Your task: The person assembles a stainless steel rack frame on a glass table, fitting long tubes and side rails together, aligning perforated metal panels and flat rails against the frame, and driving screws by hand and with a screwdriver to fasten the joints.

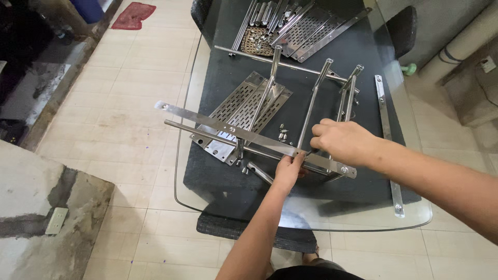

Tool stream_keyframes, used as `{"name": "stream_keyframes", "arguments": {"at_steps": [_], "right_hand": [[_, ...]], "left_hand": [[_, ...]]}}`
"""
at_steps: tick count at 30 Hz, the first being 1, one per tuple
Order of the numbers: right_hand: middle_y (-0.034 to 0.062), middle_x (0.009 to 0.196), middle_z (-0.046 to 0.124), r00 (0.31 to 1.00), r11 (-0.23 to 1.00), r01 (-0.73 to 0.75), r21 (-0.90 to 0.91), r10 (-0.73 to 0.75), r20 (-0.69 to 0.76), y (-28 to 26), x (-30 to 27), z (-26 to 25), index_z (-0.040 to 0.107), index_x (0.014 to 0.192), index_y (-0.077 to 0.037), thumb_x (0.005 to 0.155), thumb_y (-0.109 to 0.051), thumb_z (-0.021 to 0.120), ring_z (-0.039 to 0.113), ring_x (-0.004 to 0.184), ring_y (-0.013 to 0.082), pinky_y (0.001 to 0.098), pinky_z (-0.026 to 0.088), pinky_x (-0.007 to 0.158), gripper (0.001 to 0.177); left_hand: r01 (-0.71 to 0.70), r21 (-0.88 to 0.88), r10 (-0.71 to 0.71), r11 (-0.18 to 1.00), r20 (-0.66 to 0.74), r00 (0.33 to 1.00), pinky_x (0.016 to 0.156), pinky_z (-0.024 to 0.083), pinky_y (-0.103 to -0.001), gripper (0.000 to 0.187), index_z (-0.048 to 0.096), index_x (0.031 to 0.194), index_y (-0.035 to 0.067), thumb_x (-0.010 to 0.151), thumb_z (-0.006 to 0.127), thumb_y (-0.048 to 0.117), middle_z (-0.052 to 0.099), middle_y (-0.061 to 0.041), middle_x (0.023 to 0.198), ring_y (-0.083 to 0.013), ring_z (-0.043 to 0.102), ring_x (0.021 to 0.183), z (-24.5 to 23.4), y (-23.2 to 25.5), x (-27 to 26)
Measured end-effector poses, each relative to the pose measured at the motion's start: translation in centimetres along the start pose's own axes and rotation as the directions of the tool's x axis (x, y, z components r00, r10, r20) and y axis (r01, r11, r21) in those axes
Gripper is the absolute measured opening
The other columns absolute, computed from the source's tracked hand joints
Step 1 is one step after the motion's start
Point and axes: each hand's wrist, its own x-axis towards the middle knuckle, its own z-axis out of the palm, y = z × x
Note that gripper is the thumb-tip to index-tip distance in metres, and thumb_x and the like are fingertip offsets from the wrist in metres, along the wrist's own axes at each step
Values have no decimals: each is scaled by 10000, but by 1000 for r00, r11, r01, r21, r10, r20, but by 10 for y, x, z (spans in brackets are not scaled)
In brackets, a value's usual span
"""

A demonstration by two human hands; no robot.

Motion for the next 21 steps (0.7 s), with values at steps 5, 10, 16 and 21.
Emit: {"name": "stream_keyframes", "arguments": {"at_steps": [5, 10, 16, 21], "right_hand": [[79, 1143, 585, 986, 988, 126, 87, -115, -122, 3, 6, 2, 657, 960, -57, 730, -9, 667, 594, 1088, 290, 365, 587, 822, 235], [119, 1182, 570, 990, 992, -74, 102, 61, 130, 6, 15, -5, 527, 1245, -106, 905, -161, 615, 617, 1153, 301, 409, 565, 887, 356], [190, 1186, 592, 988, 967, 73, 244, -38, -147, 4, 8, -1, 541, 1134, -74, 872, -211, 639, 652, 1089, 404, 477, 568, 791, 312], [162, 1204, 583, 1000, 961, 18, 274, -16, -9, 2, 9, -1, 519, 1267, -88, 790, -83, 589, 660, 1088, 379, 456, 569, 852, 482]], "left_hand": [[9, -22, -9, 1000, 2, 1000, 628, 547, -274, 400, 635, 1173, 43, 1003, 611, 405, 708, -49, 972, -137, 692, 710, -3, -3, 2], [46, -104, -44, 994, 22, 999, 636, 547, -268, 415, 622, 1208, 69, 1014, 562, 431, 694, -48, 986, -138, 688, 719, -4, -4, 1], [36, -90, -33, 995, 35, 999, 644, 561, -270, 461, 613, 1217, 69, 1012, 561, 479, 677, -53, 982, -142, 693, 720, -5, -11, 7], [23, -88, -19, 996, 44, 999, 640, 568, -278, 460, 608, 1218, 58, 1032, 565, 476, 673, -63, 989, -146, 703, 725, -8, -21, 13]]}}
